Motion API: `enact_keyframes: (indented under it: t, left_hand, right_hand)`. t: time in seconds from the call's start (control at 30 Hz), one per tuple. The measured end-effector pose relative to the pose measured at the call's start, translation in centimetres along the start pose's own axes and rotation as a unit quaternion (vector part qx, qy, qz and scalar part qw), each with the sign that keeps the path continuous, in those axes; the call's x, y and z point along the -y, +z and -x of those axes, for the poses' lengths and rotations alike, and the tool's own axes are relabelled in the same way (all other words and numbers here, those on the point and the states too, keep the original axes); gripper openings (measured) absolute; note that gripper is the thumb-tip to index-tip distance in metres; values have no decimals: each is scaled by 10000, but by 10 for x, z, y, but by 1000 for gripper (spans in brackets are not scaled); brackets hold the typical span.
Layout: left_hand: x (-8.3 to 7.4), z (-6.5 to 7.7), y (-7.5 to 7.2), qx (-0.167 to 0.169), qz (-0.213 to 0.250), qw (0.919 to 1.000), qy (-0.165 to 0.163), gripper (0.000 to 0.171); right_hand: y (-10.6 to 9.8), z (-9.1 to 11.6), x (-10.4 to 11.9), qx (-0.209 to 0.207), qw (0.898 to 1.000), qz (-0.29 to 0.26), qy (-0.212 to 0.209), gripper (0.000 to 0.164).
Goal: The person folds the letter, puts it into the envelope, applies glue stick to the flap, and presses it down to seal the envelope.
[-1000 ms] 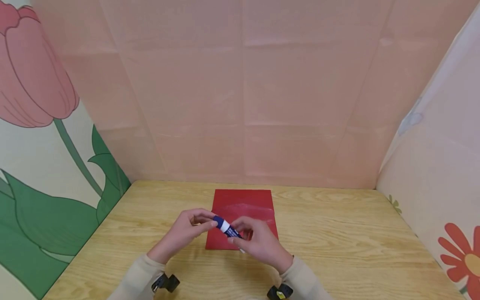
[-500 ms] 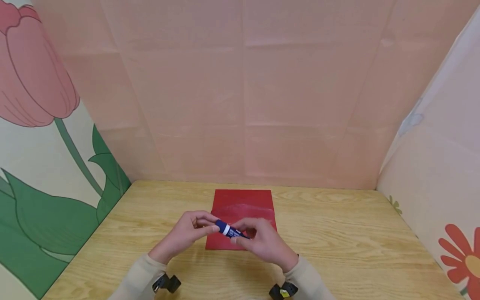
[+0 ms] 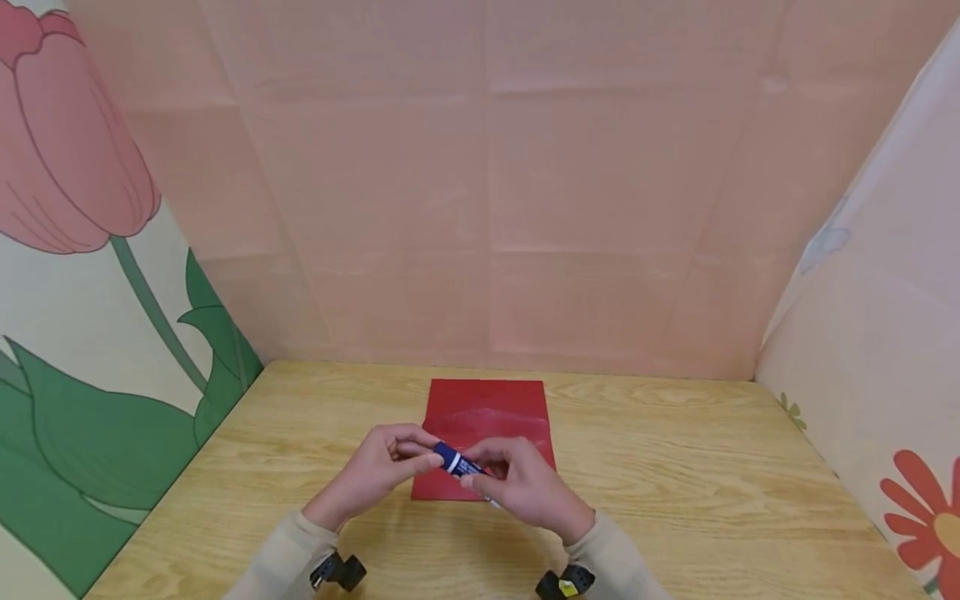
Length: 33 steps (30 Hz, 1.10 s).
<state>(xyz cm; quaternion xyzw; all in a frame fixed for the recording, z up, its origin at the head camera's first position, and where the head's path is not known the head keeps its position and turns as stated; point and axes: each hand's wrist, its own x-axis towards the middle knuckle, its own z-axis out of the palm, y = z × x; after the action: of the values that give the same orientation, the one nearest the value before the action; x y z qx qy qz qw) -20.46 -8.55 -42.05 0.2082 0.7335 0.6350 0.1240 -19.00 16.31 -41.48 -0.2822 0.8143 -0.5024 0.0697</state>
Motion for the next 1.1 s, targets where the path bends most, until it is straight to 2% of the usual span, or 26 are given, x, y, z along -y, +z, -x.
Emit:
enact_keyframes:
  t: [0.1, 0.2, 0.33, 0.47, 0.83, 0.9, 0.97, 1.1]
  left_hand:
    - [0, 0, 1, 27, -38, 10000, 50, 23]
    - [-1, -1, 1, 92, -47, 9999, 59, 23]
    - [-2, 0, 1, 156, -63, 9999, 11, 24]
    - [-3, 0, 1, 204, -47, 9998, -49, 23]
    - [6, -4, 0, 462, -1, 9989, -120, 21]
    - [8, -5, 1, 492, -189, 9985, -150, 19]
    - [8, -8, 1, 554, -580, 9967, -140, 17]
    - [7, -15, 2, 702, -1493, 9863, -1, 19]
  right_hand:
    - [-1, 0, 1, 60, 9999, -88, -103, 20]
    - [-2, 0, 1, 252, 9987, -416, -115, 22]
    - [-3, 0, 0, 490, 9947, -896, 124, 24]
    - [-2, 1, -2, 547, 9910, -1164, 373, 25]
    - [3, 2, -13, 647, 9872, -1367, 505, 25]
    - [3, 3, -15, 698, 9870, -1339, 546, 25]
    - [4, 3, -18, 764, 9872, -1268, 597, 24]
    - [7, 5, -25, 803, 9912, -826, 658, 26]
